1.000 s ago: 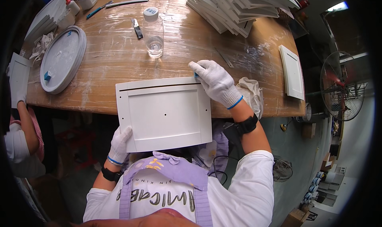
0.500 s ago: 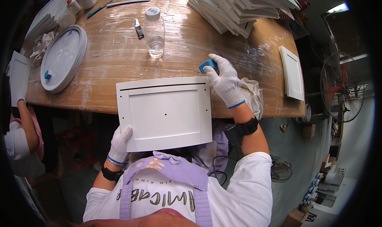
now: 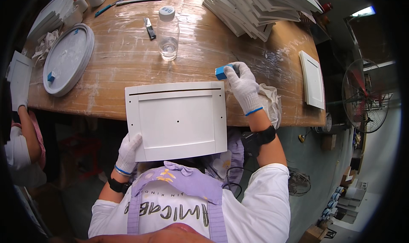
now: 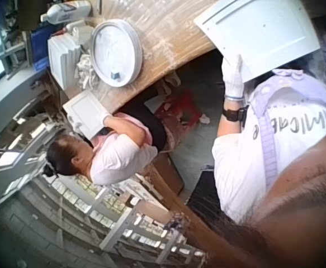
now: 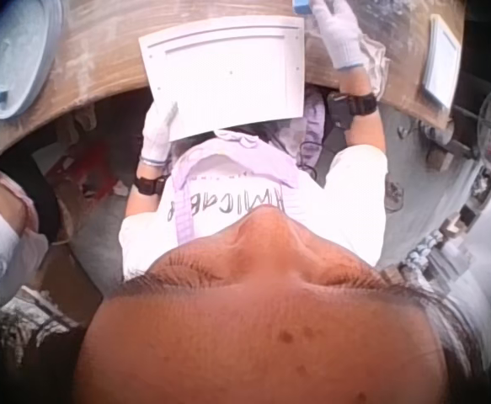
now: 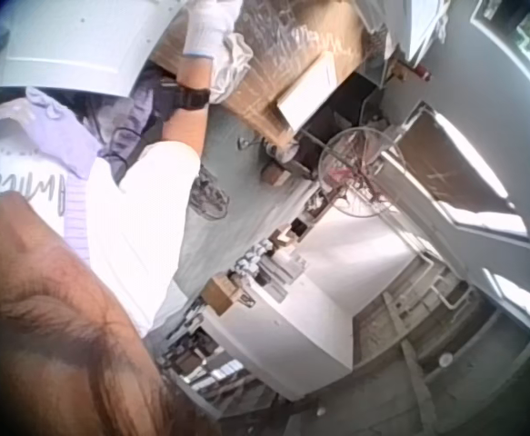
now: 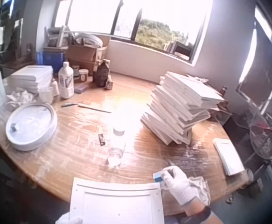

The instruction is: Cleaning and inspecting white cabinet door panels with a rag and cleaning solution.

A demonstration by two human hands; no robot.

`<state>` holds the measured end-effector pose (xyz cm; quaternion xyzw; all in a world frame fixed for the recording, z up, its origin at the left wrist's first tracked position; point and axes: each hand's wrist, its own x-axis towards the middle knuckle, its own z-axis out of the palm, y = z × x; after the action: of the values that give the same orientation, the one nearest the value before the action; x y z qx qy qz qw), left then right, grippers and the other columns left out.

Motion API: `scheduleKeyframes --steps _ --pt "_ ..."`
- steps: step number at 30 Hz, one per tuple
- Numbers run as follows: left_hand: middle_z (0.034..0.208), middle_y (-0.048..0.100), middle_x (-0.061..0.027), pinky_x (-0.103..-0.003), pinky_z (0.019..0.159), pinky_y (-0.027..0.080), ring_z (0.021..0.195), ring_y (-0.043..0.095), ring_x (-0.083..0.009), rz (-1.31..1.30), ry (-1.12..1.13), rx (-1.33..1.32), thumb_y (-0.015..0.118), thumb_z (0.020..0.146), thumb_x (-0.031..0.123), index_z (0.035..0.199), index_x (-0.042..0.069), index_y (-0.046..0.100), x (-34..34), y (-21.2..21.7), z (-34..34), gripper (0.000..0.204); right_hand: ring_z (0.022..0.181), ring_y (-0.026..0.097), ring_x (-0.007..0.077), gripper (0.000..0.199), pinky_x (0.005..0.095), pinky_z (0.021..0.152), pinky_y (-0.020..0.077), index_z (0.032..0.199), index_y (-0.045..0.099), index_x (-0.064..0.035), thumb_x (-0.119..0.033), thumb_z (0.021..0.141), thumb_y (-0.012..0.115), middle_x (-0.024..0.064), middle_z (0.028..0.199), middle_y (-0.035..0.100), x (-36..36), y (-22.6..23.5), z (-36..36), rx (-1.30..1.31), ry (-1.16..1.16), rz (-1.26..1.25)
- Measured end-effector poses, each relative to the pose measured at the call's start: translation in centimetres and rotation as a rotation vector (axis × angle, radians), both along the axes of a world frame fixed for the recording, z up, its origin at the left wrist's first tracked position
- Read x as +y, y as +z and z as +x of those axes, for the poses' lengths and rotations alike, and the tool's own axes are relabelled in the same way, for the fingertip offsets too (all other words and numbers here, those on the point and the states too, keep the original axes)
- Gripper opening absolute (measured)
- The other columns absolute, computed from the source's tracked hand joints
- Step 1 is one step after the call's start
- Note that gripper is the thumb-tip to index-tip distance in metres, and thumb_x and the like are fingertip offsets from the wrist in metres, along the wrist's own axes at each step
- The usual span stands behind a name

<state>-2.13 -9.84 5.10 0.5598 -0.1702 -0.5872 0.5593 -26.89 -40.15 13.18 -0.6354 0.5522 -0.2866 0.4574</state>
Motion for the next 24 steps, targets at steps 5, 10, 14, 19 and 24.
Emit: scheduleKeyframes --steps 5,10,14,19,24 --pt "0.115 0.062 -0.013 -0.029 0.087 0.05 0.099 0.062 -0.017 0.018 -0.003 -0.016 0.057 0.095 0.023 0.128 -0.005 0.049 0.1 0.0 0.1 0.044 0.09 0.064 0.0291 0.034 0.039 0.082 0.0517 0.104 0.062 -0.0027 -0.029 0.084 0.072 0.0141 0.099 0.065 1.1 1.0 1.3 0.344 0.256 -0.478" --pt "0.115 0.062 -0.0131 -0.029 0.088 0.05 0.1 0.062 -0.0174 0.017 0.006 0.015 0.056 0.095 0.022 0.128 -0.005 0.049 -0.1 0.2 -0.1 0.044 0.089 0.062 0.0322 0.031 0.0405 0.081 0.0509 0.1 0.063 -0.0046 -0.026 0.081 0.074 0.0136 0.094 0.064 1.3 1.6 2.2 0.528 0.398 -0.681" --pt "0.115 0.062 -0.0128 -0.029 0.088 0.05 0.1 0.062 -0.0174 0.014 0.01 0.021 0.056 0.095 0.022 0.128 -0.005 0.049 -0.1 0.3 -0.1 0.043 0.089 0.062 0.0315 0.031 0.038 0.08 0.0516 0.1 0.063 -0.004 -0.016 0.075 0.078 0.0138 0.095 0.064 1.0 1.9 2.3 0.642 0.526 -0.839" --pt "0.114 0.062 -0.0121 -0.028 0.088 0.05 0.099 0.062 -0.0166 0.015 0.023 0.013 0.057 0.095 0.023 0.127 -0.005 0.05 0.0 0.1 -0.2 0.043 0.086 0.06 0.0309 0.028 0.04 0.078 0.0498 0.094 0.063 -0.0056 -0.022 0.076 0.077 0.0105 0.089 0.063 0.9 1.7 2.3 0.515 0.455 -0.847" --pt "0.114 0.063 -0.0121 -0.028 0.088 0.05 0.098 0.062 -0.0163 0.012 0.014 0.012 0.057 0.095 0.023 0.126 -0.005 0.05 -0.1 0.6 -0.1 0.042 0.089 0.061 0.032 0.034 0.0385 0.08 0.0498 0.098 0.064 -0.0047 -0.017 0.071 0.08 0.0119 0.095 0.064 1.1 2.1 2.4 0.602 0.565 -0.853"
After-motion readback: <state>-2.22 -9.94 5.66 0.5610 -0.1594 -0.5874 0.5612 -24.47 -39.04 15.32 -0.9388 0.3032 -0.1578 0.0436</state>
